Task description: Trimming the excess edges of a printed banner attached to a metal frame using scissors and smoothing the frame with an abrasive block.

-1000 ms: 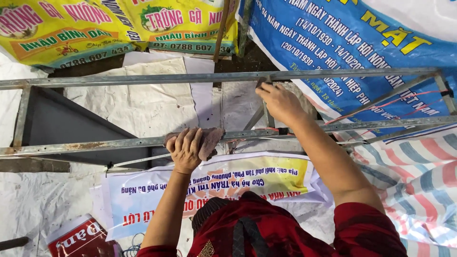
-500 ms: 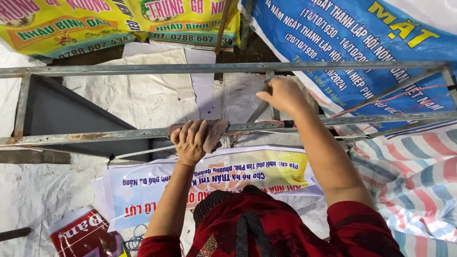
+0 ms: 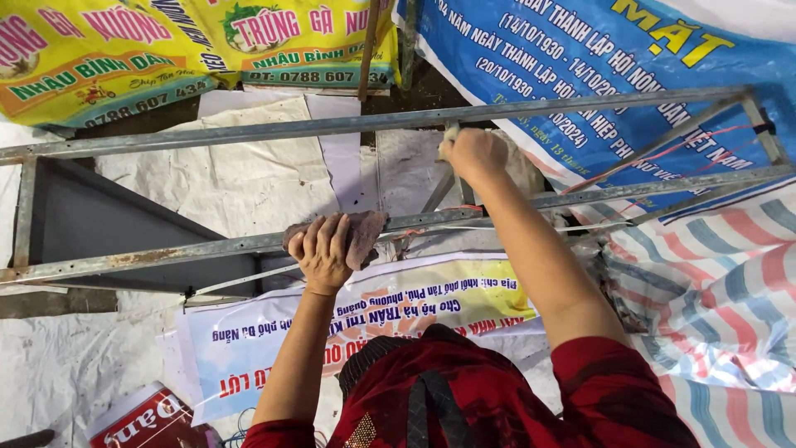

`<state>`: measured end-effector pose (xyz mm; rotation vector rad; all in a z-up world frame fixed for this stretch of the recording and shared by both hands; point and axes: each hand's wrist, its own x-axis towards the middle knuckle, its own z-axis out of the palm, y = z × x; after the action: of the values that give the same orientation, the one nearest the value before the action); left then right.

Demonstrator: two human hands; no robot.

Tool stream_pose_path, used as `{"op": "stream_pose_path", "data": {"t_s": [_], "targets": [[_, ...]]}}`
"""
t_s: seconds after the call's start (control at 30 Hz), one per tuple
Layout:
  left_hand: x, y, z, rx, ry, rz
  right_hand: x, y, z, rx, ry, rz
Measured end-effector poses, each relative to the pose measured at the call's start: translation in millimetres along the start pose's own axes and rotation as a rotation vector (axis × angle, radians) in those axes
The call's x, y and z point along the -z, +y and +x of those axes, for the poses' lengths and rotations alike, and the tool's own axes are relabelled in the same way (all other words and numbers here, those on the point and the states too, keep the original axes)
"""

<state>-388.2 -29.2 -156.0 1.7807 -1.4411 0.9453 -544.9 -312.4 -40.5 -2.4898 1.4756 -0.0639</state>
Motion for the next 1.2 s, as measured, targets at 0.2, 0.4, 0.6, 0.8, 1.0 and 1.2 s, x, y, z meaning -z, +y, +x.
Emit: {"op": "stream_pose_path", "data": {"t_s": [0.2, 0.4, 0.6, 0.8, 1.0, 1.2], "targets": [[1, 3, 3, 0.017, 0.023, 0.008, -23, -6, 41, -0.109, 0.146, -0.021], [-10, -6, -7, -0.035, 0.062, 0.023, -25, 12, 50, 0.009, -0.021, -0.228], [-5, -3, -1, -0.028, 0.089, 0.037, 44, -23, -33, -0.022, -0.191, -0.130], [0, 0, 3, -0.013, 0.064, 0.048, 23, 4, -49, 0.042, -0.285, -0.254], [-3, 3, 1, 0.001, 0.076, 0.041, 40, -1, -66, 0.115, -0.315, -0.287], [21, 23, 28, 0.112, 0.072, 0.020, 18, 9, -46, 0.078, -0.161, -0.211]]}}
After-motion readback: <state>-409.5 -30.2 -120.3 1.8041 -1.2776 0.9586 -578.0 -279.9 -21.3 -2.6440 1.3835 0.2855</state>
